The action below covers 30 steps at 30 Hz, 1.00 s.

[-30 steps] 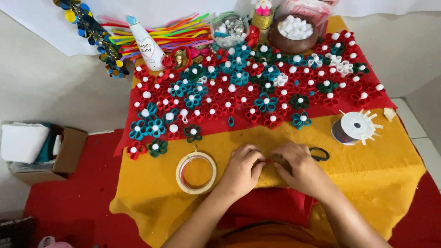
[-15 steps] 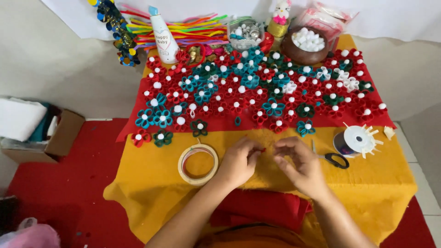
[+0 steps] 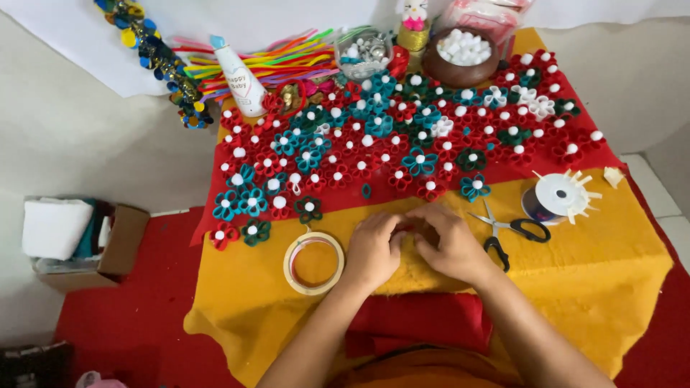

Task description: Preparing small red flower decorations by cutting and applying double-sided tape to individual components.

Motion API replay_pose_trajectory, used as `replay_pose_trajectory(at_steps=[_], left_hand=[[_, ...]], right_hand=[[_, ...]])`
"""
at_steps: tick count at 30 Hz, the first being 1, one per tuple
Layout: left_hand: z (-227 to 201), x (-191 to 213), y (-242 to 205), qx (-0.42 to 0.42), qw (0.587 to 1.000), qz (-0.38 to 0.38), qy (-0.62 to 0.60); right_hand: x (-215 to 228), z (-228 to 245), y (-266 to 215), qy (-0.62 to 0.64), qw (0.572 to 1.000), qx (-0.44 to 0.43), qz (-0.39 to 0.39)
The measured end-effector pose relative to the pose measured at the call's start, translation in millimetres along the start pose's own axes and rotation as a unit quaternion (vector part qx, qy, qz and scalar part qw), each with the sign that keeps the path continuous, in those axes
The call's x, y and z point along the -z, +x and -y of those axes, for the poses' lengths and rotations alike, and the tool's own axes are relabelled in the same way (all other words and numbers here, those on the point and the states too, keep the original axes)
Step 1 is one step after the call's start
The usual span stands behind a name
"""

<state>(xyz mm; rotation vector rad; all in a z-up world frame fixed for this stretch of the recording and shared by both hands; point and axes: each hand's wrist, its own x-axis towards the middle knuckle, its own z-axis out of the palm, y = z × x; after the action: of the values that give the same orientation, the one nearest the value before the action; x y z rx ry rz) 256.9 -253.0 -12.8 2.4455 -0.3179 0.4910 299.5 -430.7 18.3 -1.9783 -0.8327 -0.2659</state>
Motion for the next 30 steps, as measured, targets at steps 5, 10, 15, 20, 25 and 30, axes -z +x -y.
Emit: replay_pose_trajectory(at_steps=[5,10,15,20,25,30], left_hand=[[-11,10,2,0.019,1.000,0.003,-0.023],[8,-12,-1,0.007,1.000,-0.015,0.018],[10,-10,-3,0.003,1.000,-0.025,0.013],[9,-9,-3,-0.005,1.000,-0.030,-0.004],[7,-9,-2,-0.006,0.998,-0.043,-0.048],[-2,1,-3,-0.008,0.993,-0.081,-0.085]], right_hand=[[-1,-10,-6,0.008,1.000,-0.007,0.001],[-5,-22,-9,-0.040,0.998,-0.011,0.041],[-7,-21,-7,-0.044,0.998,0.002,0.047],[-3,-16,-7,-0.055,0.998,0.001,0.041],[-3,-21,-9,-0.025,0.999,-0.012,0.044],[-3,-26,-9,0.022,0.999,-0.026,0.039]])
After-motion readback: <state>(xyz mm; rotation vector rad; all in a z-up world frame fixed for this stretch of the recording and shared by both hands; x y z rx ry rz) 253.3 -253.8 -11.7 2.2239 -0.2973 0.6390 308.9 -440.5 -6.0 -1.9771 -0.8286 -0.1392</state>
